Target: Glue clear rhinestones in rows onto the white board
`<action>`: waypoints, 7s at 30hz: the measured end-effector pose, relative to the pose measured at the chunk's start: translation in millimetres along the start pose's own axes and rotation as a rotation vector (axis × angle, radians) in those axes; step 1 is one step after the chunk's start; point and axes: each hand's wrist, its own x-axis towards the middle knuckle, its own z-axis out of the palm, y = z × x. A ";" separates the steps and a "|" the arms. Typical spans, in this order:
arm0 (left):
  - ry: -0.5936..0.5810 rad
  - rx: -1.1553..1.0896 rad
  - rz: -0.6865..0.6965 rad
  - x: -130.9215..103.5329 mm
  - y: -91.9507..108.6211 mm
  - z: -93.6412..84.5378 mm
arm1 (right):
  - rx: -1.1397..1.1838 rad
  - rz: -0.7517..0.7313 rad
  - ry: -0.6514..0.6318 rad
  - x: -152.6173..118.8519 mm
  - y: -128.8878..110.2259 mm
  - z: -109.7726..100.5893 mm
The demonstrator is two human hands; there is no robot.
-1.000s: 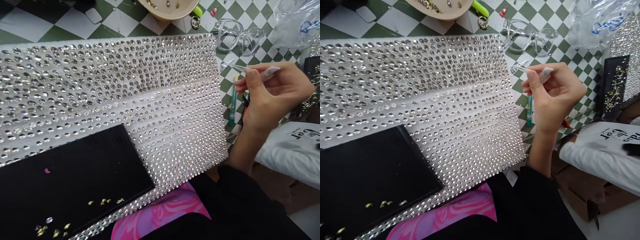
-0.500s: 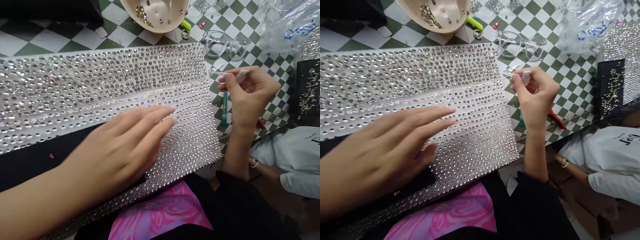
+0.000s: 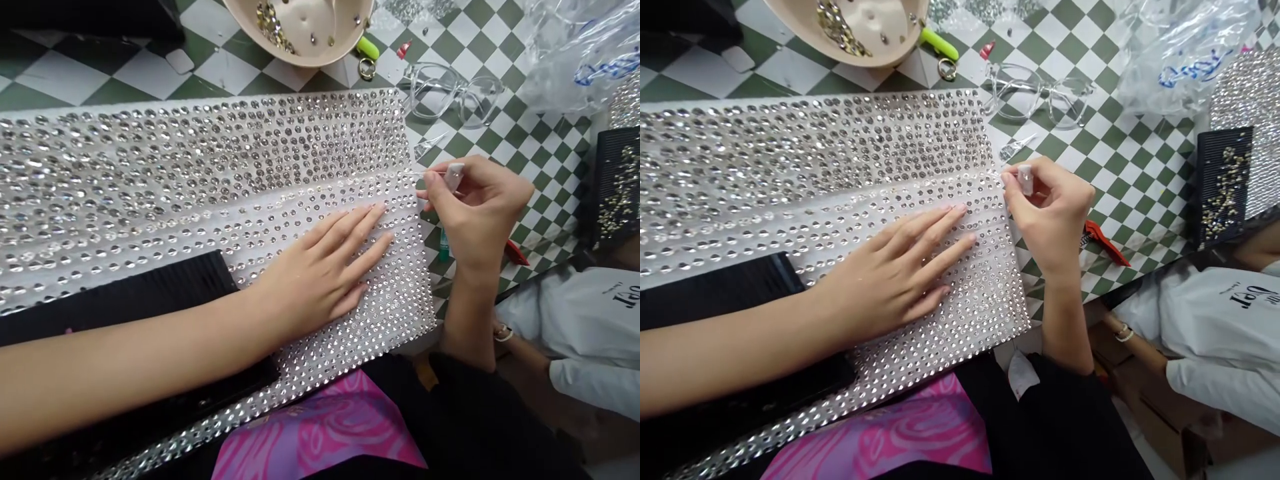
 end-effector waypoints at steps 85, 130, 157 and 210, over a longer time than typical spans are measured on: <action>0.067 0.016 -0.006 0.4 3.2 7.2 | -0.142 -0.032 0.053 -1.5 -8.6 1.1; 0.044 -0.008 -0.007 0.3 3.1 5.9 | -0.122 -0.004 0.038 4.2 -5.7 -3.1; 0.050 -0.010 -0.014 -0.5 3.1 4.7 | -0.193 -0.074 0.042 0.6 -8.8 2.4; 0.071 -0.001 -0.005 -1.4 3.2 6.9 | -0.424 -0.298 -0.024 -2.0 -6.3 2.3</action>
